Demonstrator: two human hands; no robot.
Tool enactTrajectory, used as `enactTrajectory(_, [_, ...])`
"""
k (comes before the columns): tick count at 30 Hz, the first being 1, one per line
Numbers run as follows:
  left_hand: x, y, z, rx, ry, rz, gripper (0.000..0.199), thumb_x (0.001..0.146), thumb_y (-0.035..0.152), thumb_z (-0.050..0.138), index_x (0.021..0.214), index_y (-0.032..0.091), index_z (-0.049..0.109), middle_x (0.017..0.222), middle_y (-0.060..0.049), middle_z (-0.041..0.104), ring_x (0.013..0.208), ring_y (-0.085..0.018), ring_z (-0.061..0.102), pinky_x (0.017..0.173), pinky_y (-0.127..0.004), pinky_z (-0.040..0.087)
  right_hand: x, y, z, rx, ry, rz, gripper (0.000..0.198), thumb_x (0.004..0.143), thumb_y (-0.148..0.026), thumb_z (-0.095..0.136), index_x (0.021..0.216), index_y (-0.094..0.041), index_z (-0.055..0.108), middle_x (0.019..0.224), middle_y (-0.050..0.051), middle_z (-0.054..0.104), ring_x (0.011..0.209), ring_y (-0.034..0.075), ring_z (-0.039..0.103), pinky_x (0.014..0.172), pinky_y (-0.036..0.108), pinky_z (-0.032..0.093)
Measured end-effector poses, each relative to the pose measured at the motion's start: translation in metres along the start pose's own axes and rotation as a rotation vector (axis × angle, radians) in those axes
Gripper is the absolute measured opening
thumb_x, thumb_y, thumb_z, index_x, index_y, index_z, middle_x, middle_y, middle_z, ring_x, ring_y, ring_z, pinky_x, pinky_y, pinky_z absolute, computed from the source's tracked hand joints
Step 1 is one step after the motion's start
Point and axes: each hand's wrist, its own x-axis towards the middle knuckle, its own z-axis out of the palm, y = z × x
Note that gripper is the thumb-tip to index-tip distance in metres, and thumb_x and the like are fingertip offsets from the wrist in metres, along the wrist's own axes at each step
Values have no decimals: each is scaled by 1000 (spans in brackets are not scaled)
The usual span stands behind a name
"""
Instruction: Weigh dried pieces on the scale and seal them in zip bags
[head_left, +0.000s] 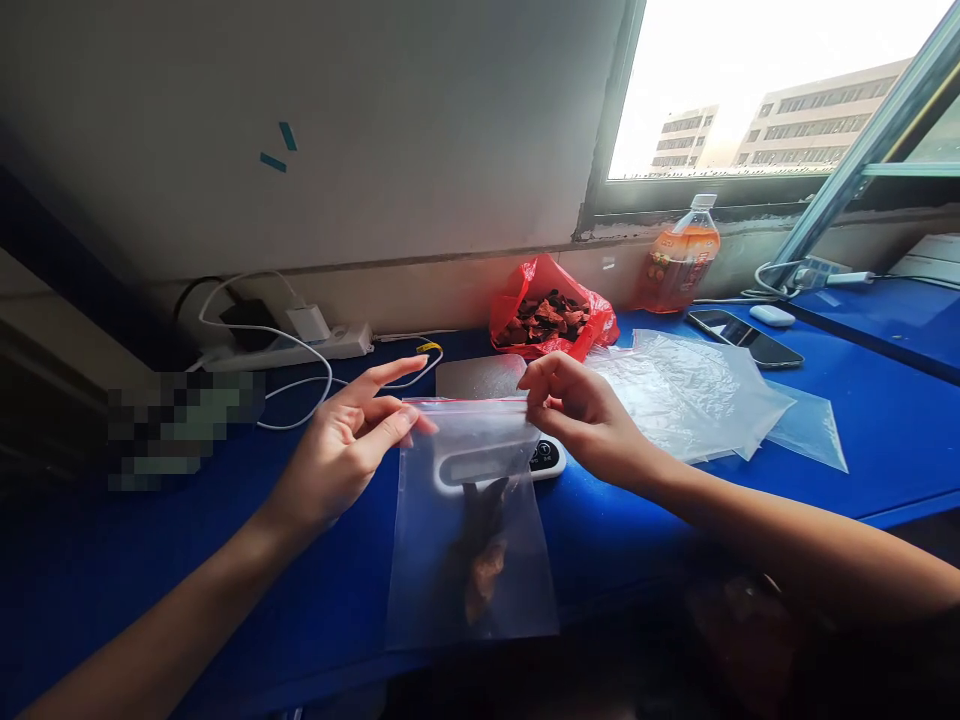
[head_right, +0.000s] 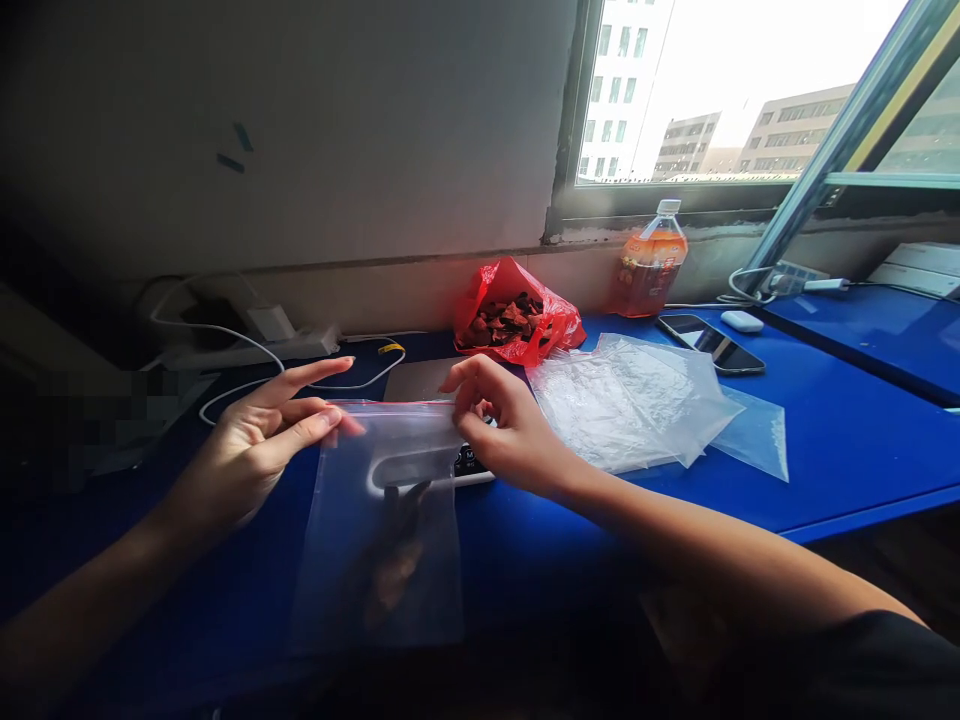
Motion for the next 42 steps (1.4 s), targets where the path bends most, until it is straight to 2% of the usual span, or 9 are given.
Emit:
enactTrajectory(5, [-5, 1, 0, 101, 67, 57, 57, 88, 36, 62, 143, 27, 50, 77, 0, 76, 83, -23, 71, 85, -38, 55, 3, 0, -3, -27, -27, 57, 19, 74, -15, 55, 92, -20, 49, 69, -7, 47, 59, 9, 43, 55, 24, 35])
enactTrajectory(10, [-11, -6, 13, 272, 110, 267, 48, 91, 31, 61, 138, 29, 53, 82, 2, 77, 81, -20, 71, 83, -34, 56, -3, -12, -1, -559, 10, -255, 22, 78, -12, 56, 99, -18, 55, 81, 2, 59, 75, 16, 53, 69, 31, 43])
enactTrajectory(13, [-17, -9, 28, 318, 57, 407, 44, 93, 23, 60, 136, 28, 53, 90, 1, 78, 81, -17, 72, 85, -31, 57, -10, -24, 5, -841, -113, -362, 17, 89, -24, 57, 103, -16, 61, 97, 11, 63, 89, 22, 55, 78, 38, 42])
enactTrajectory(15, [-22, -10, 36, 308, 20, 459, 38, 93, 20, 60, 130, 27, 57, 94, 1, 78, 84, -16, 74, 85, -29, 57, -13, -29, 8, -911, -191, -361, 13, 92, -25, 55, 96, -17, 64, 91, 9, 64, 85, 21, 54, 77, 37, 40])
enactTrajectory(19, [-25, -7, 40, 270, -20, 413, 9, 91, 24, 63, 100, 24, 67, 87, 1, 77, 77, -17, 75, 71, -24, 59, -15, -27, 12, -897, -236, -324, 11, 89, -19, 56, 80, -18, 62, 71, 2, 61, 68, 15, 49, 67, 31, 34])
enactTrajectory(22, [-23, -4, 38, 295, -47, 444, 4, 90, 26, 65, 88, 23, 67, 76, 3, 75, 64, -14, 71, 63, -23, 56, -15, -21, 13, -869, -247, -339, 10, 86, -16, 55, 77, -18, 59, 68, 0, 60, 63, 14, 48, 64, 30, 32])
enactTrajectory(32, [-20, 3, 36, 316, -24, 605, 9, 89, 19, 63, 85, 26, 65, 77, 2, 72, 67, -15, 66, 64, -27, 53, -19, -22, 20, -825, -181, -388, 10, 81, -13, 52, 75, -17, 59, 72, 0, 59, 66, 14, 50, 63, 30, 30])
enactTrajectory(37, [-22, 8, 30, 329, 9, 524, 9, 89, 23, 62, 82, 27, 65, 74, 3, 71, 65, -15, 65, 60, -28, 51, -17, -28, 16, -812, -135, -417, 10, 81, -12, 54, 74, -18, 58, 69, -1, 59, 64, 13, 50, 63, 29, 30])
enactTrajectory(42, [-15, 7, 13, 294, 188, 396, 7, 87, 28, 66, 81, 26, 67, 74, 5, 70, 66, -15, 65, 63, -28, 50, -9, -23, 7, -844, -8, -404, 7, 79, -11, 56, 76, -17, 60, 70, 1, 64, 64, 14, 53, 63, 28, 33])
